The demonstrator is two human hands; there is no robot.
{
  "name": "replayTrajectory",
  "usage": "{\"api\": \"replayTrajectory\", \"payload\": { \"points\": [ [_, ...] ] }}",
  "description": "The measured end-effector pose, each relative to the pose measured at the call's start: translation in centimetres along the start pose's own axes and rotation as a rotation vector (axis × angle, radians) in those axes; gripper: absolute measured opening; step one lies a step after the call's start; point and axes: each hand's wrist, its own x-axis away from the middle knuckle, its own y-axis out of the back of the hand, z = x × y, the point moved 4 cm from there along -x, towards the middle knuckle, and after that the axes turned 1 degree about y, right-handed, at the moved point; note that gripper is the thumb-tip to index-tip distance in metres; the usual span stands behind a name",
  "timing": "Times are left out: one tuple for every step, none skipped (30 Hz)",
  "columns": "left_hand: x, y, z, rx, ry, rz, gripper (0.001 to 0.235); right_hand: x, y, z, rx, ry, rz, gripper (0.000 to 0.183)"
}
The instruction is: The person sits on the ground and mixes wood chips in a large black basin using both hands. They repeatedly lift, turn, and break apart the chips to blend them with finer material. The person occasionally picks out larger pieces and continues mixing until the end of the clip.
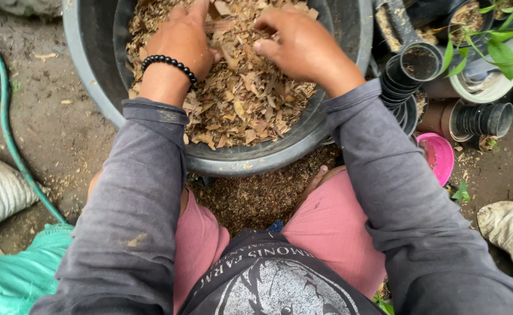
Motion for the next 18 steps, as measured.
{"api": "replayTrajectory", "payload": {
  "points": [
    [-0.1, 0.0, -0.1, 0.014, 0.0, 0.009, 0.077, -0.1, -0.1, 0.5, -0.007, -0.004, 0.015, 0.035],
    [-0.5, 0.0, -0.2, 0.029, -0.007, 0.016, 0.082, -0.2, -0.1, 0.8, -0.009, -0.009, 0.025, 0.036],
    [-0.9, -0.1, -0.2, 0.036, -0.013, 0.021, 0.08, -0.2, -0.1, 0.9, -0.009, -0.008, 0.039, 0.036],
    [-1.3, -0.4, -0.2, 0.045, -0.023, 0.028, 0.078, 0.0, -0.1, 0.9, -0.006, -0.01, 0.052, 0.035],
    [-2.0, -0.8, -0.1, 0.053, -0.033, 0.035, 0.077, 0.2, -0.1, 0.7, -0.004, -0.013, 0.065, 0.035],
    [-2.6, -1.4, 0.2, 0.031, -0.024, 0.053, 0.064, 0.4, -0.1, 0.4, -0.007, -0.019, 0.057, 0.036],
    [-2.9, -2.1, 0.6, 0.008, -0.016, 0.071, 0.052, 0.6, -0.2, 0.1, -0.009, -0.024, 0.05, 0.037],
    [-2.9, -2.5, 1.3, -0.021, -0.004, 0.088, 0.041, 0.6, -0.6, 0.2, -0.017, -0.028, 0.04, 0.038],
    [-2.7, -2.7, 1.7, -0.009, -0.025, 0.06, 0.037, 0.7, -0.9, 0.5, -0.024, -0.044, 0.039, 0.041],
    [-3.0, -2.8, 1.5, 0.009, -0.064, 0.027, 0.034, 0.8, -0.7, 0.4, -0.015, -0.069, 0.027, 0.043],
    [-2.8, -2.6, 1.6, -0.04, -0.074, 0.03, 0.03, 0.8, -0.7, 0.7, -0.007, -0.094, 0.016, 0.046],
    [-3.2, -2.3, 1.0, -0.08, -0.103, 0.029, 0.027, 0.9, -0.3, 0.9, -0.002, -0.122, 0.011, 0.046],
    [-3.2, -1.9, 0.9, -0.118, -0.064, 0.056, 0.024, 0.7, -0.3, 1.2, 0.003, -0.15, 0.005, 0.046],
    [-3.3, -1.8, 0.8, -0.175, -0.041, 0.126, 0.026, 0.7, -0.3, 1.5, -0.004, -0.125, 0.014, 0.044],
    [-3.2, -1.4, 0.6, -0.166, -0.072, 0.162, 0.028, 0.7, -0.2, 1.9, -0.038, -0.06, -0.078, 0.047],
    [-2.9, -1.1, 0.4, -0.189, -0.065, 0.182, 0.031, 0.9, -1.0, 1.8, 0.038, -0.161, 0.055, 0.047],
    [-2.9, -0.9, -0.4, -0.158, -0.077, 0.153, 0.033, 1.0, -0.7, 2.1, 0.068, -0.112, -0.084, 0.058],
    [-2.1, -0.5, -0.4, -0.136, -0.066, 0.129, 0.035, 0.9, -1.0, 3.1, 0.084, -0.044, -0.212, 0.069]
  ]
}}
